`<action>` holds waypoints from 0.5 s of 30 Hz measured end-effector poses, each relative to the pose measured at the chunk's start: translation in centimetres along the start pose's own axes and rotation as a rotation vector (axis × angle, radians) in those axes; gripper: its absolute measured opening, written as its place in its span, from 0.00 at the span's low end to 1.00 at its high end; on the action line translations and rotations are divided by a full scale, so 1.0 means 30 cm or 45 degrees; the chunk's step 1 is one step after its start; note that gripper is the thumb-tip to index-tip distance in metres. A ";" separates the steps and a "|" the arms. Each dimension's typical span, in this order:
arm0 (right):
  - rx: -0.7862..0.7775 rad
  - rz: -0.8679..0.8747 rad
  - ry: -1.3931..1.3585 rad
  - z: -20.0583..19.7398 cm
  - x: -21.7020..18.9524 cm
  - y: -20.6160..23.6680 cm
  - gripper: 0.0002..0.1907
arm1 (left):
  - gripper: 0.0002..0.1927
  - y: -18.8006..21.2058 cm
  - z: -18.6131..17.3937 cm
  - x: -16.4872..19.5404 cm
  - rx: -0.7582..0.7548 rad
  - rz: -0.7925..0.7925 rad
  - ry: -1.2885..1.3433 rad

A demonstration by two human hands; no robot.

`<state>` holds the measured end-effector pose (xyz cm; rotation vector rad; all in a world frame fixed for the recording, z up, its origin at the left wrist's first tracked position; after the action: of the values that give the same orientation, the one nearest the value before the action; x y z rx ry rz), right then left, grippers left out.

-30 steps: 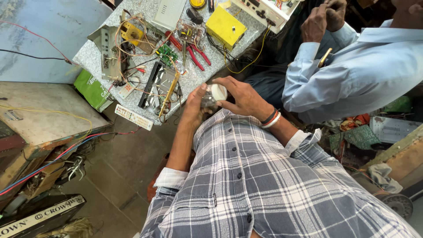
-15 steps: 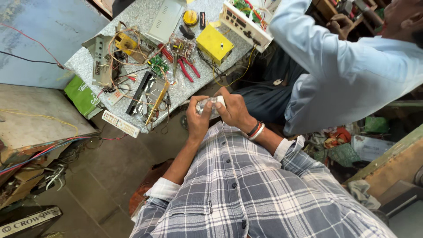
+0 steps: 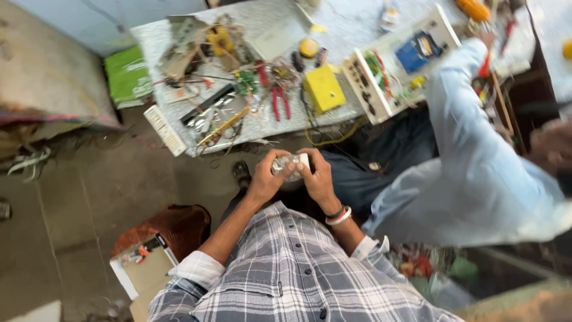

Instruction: The person uses a screwdriver to remove screws from a metal electronics enclosure, then opens it to access the internal circuit board. They adjust components and wires inside, then reassemble the enclosure and place it on the workbench.

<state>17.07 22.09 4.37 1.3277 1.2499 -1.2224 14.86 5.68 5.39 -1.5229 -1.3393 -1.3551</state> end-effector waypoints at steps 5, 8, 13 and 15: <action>-0.159 -0.028 -0.007 0.245 -0.036 0.036 0.22 | 0.29 0.159 -0.224 -0.069 -0.054 0.029 0.009; -0.247 -0.113 0.124 0.437 -0.137 0.051 0.23 | 0.35 0.251 -0.397 -0.089 -0.081 0.047 -0.119; -0.385 -0.321 0.323 0.857 -0.317 0.097 0.26 | 0.37 0.382 -0.761 -0.155 0.093 0.084 -0.293; -0.418 -0.272 0.341 1.049 -0.345 0.133 0.26 | 0.38 0.463 -0.925 -0.218 0.128 0.035 -0.296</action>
<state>18.83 -10.42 11.67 1.1612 1.7388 -0.9471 21.60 -25.27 7.01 -1.6623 -1.4984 -1.1020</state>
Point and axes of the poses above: each hand's wrist, its own y-axis away from the middle knuckle, its own z-axis out of the palm, x = y × z, the point moved 7 cm from there along -y, towards the middle knuckle, and after that the axes turned 3 degrees about -y, right-handed, at the moved point
